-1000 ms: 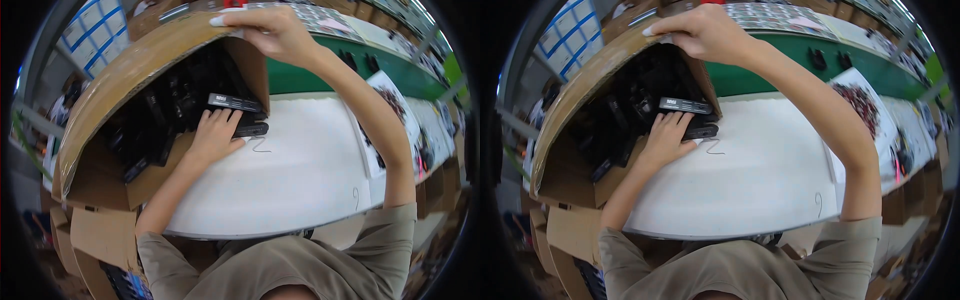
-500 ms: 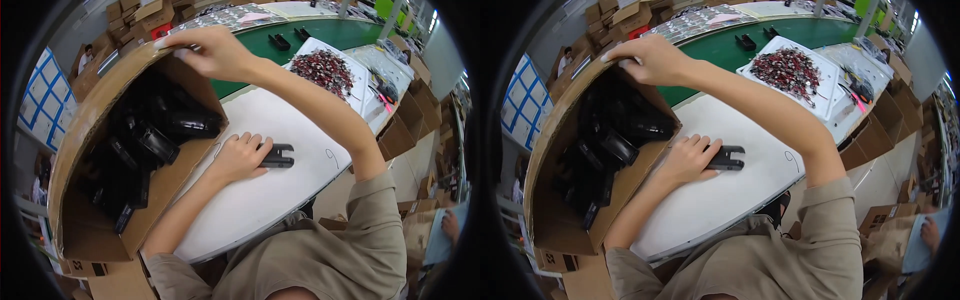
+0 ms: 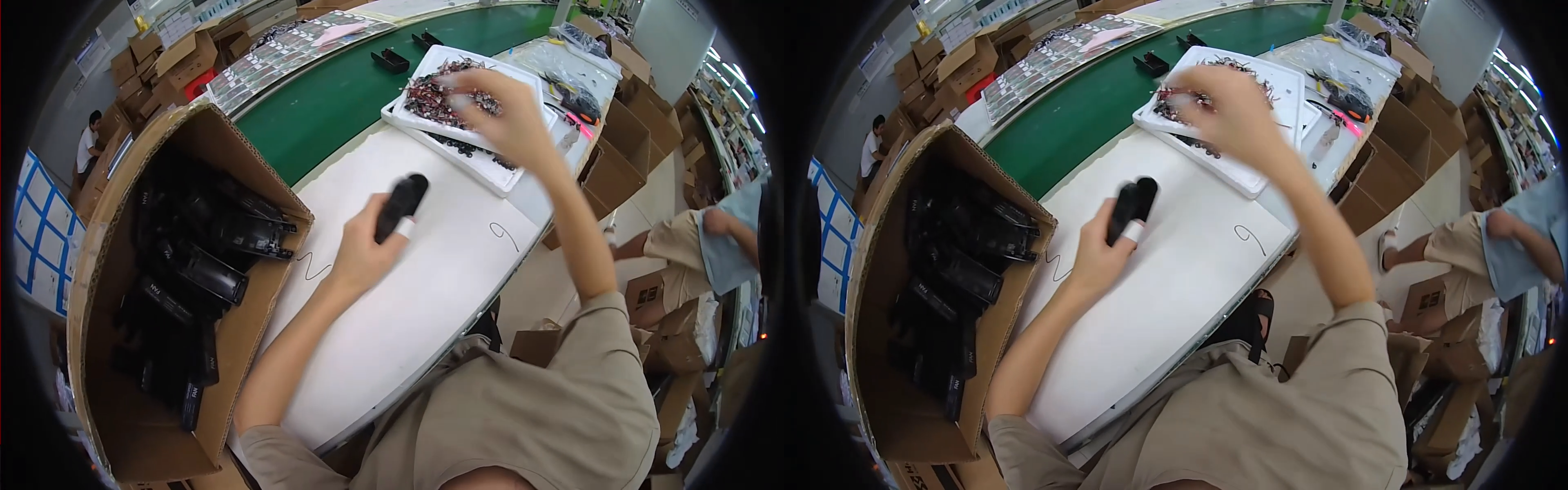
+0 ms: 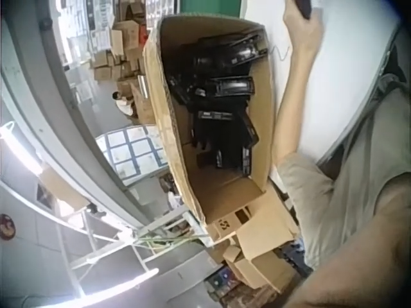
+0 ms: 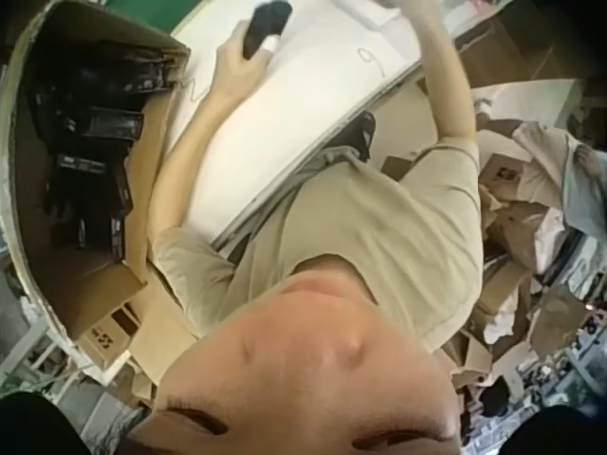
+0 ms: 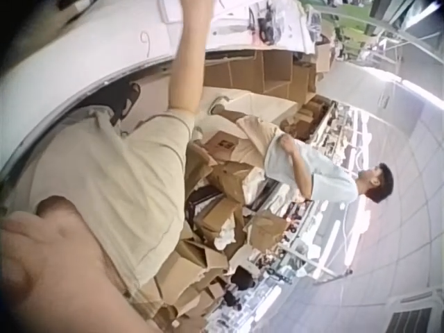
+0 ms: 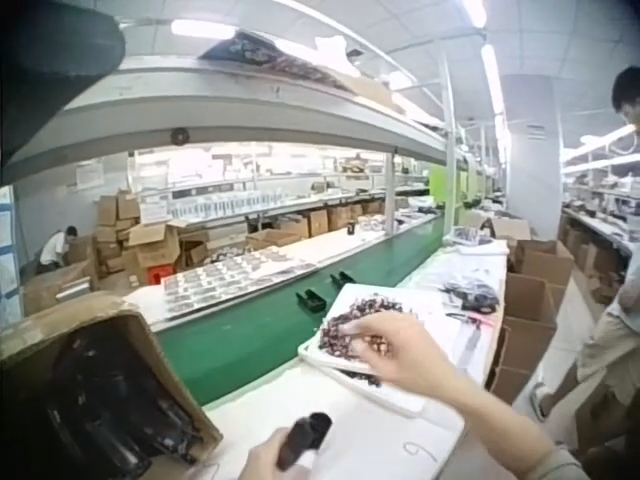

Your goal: The person assembles small electronic devices by placing internal wiring harnesses and electronic components into plastic casings by hand, taking the components from plastic trays and cardboard boxes.

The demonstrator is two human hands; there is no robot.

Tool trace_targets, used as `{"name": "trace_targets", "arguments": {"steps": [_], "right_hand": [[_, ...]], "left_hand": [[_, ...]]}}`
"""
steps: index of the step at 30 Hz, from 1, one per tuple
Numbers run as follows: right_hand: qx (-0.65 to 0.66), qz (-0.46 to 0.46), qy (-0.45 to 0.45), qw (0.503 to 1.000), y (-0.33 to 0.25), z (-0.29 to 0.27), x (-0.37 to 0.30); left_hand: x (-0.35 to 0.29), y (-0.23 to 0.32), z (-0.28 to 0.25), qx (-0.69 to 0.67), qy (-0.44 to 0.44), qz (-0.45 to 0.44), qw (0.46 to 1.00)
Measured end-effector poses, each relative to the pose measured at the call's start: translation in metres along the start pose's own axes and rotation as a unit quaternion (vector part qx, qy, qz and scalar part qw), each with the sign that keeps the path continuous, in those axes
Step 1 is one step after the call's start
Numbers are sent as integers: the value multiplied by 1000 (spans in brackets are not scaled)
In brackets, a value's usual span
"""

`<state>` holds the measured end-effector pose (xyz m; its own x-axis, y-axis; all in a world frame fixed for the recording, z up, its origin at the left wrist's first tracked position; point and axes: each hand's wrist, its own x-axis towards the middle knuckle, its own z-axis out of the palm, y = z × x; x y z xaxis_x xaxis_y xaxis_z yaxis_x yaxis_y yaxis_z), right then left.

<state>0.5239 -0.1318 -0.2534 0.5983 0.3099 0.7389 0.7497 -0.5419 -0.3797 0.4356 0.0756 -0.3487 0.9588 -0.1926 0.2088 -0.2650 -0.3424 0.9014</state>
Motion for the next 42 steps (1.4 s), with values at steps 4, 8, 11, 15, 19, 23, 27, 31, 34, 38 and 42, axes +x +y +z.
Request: {"name": "trace_targets", "arguments": {"steps": [4, 8, 11, 15, 19, 23, 27, 31, 34, 38, 42], "right_hand": [[-148, 227, -79, 959, 73, -59, -40], [-126, 271, -141, 944, 105, -50, -67], [-93, 221, -140, 961, 108, -37, -70], [-221, 154, -161, 950, 103, -38, -64], [-263, 197, -117, 937, 84, -47, -62], [-246, 175, -90, 949, 70, -41, -47], [-105, 103, -9, 989, 42, -5, -33], [252, 204, -126, 937, -7, 37, -30], [356, 232, -188, 886, -27, 71, -29], [437, 262, -158, 846, -12, 96, -40], [332, 164, -105, 923, -13, 103, -48]], "left_hand": [[15, -11, 2, -246, 36, -40, 968], [14, -12, 2, -327, 27, -67, 942], [10, -12, -7, -387, -4, -95, 917], [11, -23, -17, -482, -56, -96, 869], [12, -23, -22, -489, -29, -129, 862], [16, -31, -24, -534, 7, -164, 829], [15, -29, -25, -543, -8, -182, 820], [18, -23, -25, -546, -16, -183, 817], [18, -37, -25, -580, -21, -166, 797], [20, -39, -23, -552, -26, -187, 812], [21, -35, -27, -507, -68, -221, 830]]}}
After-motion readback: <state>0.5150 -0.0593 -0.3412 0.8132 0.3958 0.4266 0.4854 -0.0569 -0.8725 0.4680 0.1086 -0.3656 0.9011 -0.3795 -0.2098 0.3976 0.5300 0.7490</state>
